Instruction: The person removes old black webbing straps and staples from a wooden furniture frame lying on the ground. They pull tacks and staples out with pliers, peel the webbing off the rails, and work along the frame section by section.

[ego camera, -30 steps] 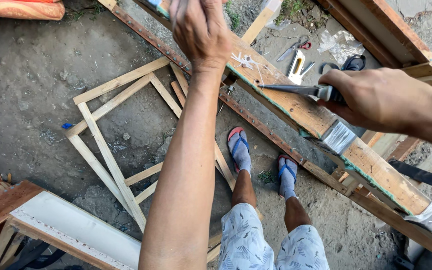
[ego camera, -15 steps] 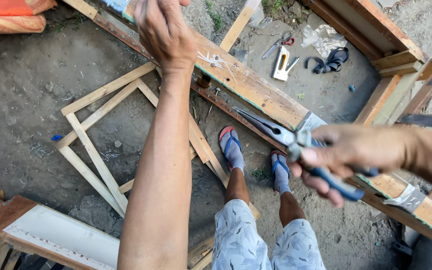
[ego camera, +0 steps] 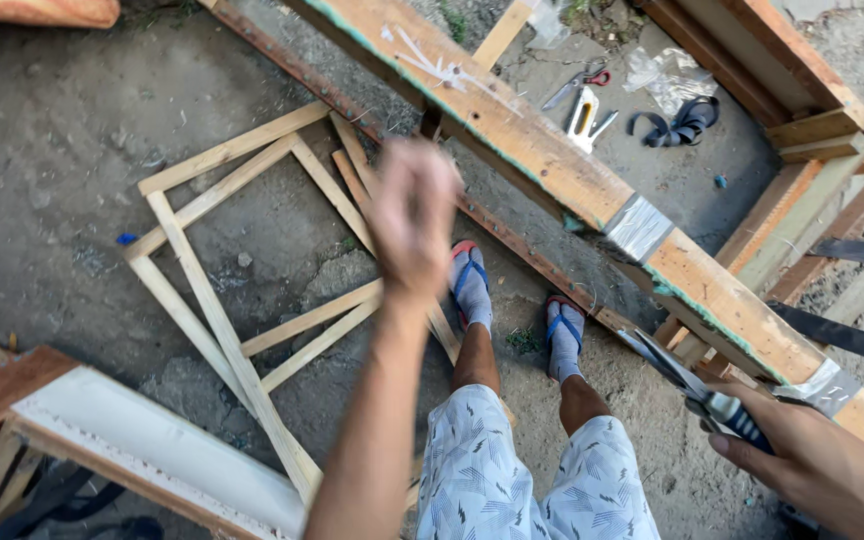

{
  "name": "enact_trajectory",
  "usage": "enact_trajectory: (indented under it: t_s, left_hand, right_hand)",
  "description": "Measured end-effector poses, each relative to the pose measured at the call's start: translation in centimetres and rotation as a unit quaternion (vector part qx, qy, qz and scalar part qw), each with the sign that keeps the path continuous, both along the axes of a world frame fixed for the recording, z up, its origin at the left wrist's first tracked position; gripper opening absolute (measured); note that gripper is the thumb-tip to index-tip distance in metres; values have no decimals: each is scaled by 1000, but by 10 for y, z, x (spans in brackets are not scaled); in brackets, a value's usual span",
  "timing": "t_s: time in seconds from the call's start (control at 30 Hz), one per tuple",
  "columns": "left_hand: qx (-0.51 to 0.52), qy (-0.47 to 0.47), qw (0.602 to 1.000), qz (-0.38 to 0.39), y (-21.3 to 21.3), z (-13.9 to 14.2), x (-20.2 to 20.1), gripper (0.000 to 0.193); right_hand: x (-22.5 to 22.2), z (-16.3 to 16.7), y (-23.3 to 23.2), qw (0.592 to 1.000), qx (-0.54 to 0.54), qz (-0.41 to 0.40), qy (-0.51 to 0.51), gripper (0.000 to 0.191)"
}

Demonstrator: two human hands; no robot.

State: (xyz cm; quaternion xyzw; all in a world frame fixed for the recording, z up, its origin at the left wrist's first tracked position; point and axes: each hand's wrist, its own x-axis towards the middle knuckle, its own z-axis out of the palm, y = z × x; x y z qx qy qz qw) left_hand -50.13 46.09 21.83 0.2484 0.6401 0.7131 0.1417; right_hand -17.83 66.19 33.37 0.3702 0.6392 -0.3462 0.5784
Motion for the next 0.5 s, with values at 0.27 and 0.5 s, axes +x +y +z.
enact_trajectory:
  t_s: [0.27, 0.5]
  left_hand:
    - [-287, -321, 899, -83, -65, -83, 219, 37]
    - [-489, -220, 844, 0, -92, -229, 201, 36]
  right_hand:
    - [37, -3, 9, 973, 178, 31, 142, 43]
    - [81, -86, 59, 840, 356, -104, 396, 37]
